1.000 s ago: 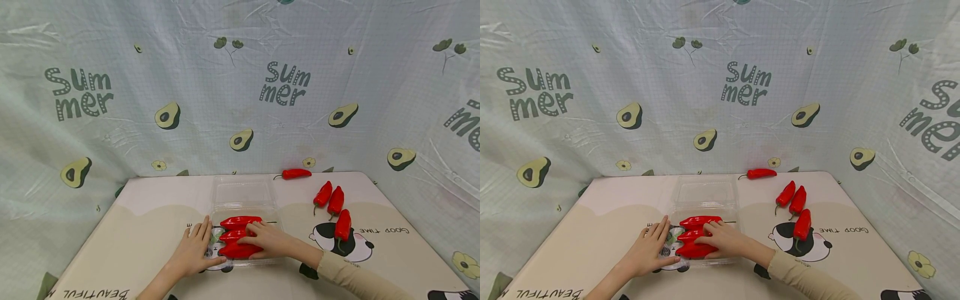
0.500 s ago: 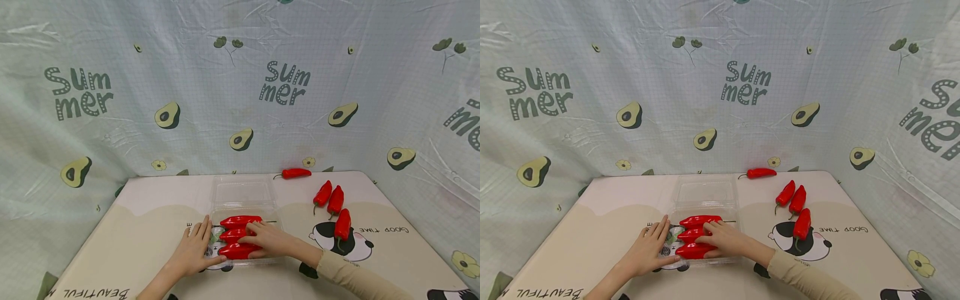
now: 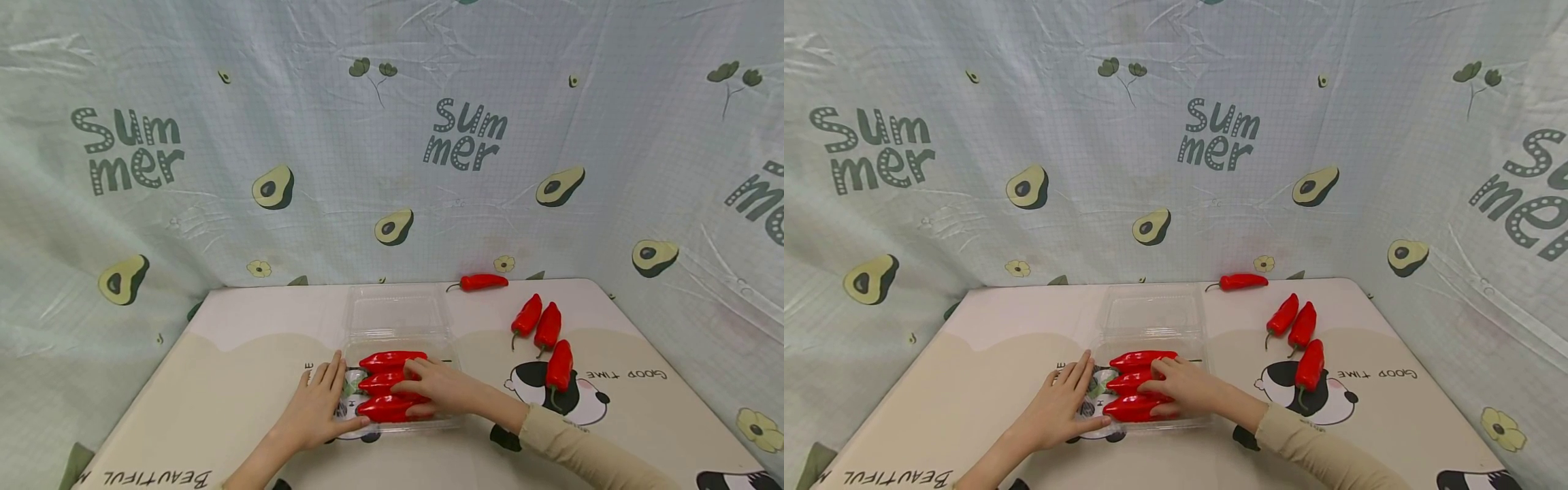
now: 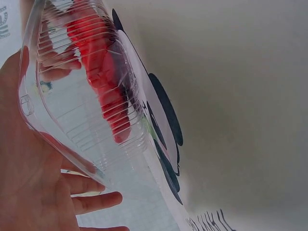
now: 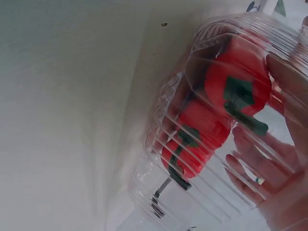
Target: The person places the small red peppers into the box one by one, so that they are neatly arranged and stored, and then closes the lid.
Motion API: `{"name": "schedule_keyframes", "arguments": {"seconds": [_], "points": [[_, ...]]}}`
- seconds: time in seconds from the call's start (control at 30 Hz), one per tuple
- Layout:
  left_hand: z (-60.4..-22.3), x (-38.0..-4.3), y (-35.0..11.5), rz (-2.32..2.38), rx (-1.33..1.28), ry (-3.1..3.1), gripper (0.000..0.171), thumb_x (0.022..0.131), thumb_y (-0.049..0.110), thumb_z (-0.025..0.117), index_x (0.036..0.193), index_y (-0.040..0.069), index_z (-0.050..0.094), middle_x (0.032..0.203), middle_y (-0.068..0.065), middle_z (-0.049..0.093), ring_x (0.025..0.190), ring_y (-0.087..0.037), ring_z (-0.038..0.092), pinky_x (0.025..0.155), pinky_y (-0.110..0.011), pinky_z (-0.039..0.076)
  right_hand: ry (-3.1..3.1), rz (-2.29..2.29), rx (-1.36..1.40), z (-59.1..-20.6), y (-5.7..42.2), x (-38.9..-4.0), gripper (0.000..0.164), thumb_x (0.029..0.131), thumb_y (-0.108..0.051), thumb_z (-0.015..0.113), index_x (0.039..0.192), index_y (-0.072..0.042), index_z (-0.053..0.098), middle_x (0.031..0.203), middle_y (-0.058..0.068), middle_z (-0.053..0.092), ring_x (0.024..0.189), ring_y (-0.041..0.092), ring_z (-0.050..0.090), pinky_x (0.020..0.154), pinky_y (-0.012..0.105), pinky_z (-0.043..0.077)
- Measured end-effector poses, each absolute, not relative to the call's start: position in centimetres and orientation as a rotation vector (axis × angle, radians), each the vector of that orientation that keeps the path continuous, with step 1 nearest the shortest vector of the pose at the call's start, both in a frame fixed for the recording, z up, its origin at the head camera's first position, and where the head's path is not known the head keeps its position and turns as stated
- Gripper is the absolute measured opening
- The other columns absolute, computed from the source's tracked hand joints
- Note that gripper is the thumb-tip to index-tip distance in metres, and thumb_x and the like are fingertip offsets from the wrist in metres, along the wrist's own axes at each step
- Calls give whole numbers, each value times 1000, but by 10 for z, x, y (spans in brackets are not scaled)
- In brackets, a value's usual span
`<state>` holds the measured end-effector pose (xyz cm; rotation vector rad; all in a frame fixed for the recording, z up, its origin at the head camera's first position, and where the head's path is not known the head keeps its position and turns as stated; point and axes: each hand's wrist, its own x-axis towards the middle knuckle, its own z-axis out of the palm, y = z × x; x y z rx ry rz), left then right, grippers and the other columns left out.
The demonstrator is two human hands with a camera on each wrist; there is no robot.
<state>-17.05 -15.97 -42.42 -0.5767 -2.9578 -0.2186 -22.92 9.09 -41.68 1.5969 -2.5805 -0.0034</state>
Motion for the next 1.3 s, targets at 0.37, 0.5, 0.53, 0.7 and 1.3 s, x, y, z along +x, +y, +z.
{"name": "schedule_keyframes", "arguments": {"seconds": [0.37,0.5,0.53,0.7,1.3], "points": [[-425,-171,-160,-238,-572,-2972,101,71,72,46,135,-5,32,145,-19,27,125,-37,35,97,-59,27,-2562,25,1565,-418,98,-231,36,83,-43,57,116,-28,57,97,-5,49,92,8,46,84,25,42],[-425,-171,-159,-228,-571,-2976,102,71,73,45,135,-5,32,144,-19,27,125,-37,35,97,-59,27,-2572,67,1534,-420,102,-232,35,84,-43,56,116,-29,57,98,-6,49,91,8,47,82,25,42],[-425,-171,-159,-227,-571,-2977,102,71,73,45,135,-5,32,144,-19,27,125,-37,35,97,-60,28,-2572,89,1528,-419,104,-232,35,84,-42,56,116,-29,57,98,-6,49,90,8,46,81,24,42],[-425,-171,-159,-234,-563,-2980,102,70,74,45,135,-5,32,144,-18,27,125,-37,35,97,-60,27,-2542,152,1503,-417,111,-233,31,84,-36,59,114,-26,57,101,-5,54,92,9,49,82,25,43],[-425,-170,-160,-233,-567,-2969,102,71,74,44,135,-5,31,145,-19,27,125,-37,35,97,-60,28,-2383,261,1311,-399,144,-262,26,78,-20,66,103,-16,64,86,-1,62,79,9,52,69,23,45]]}}
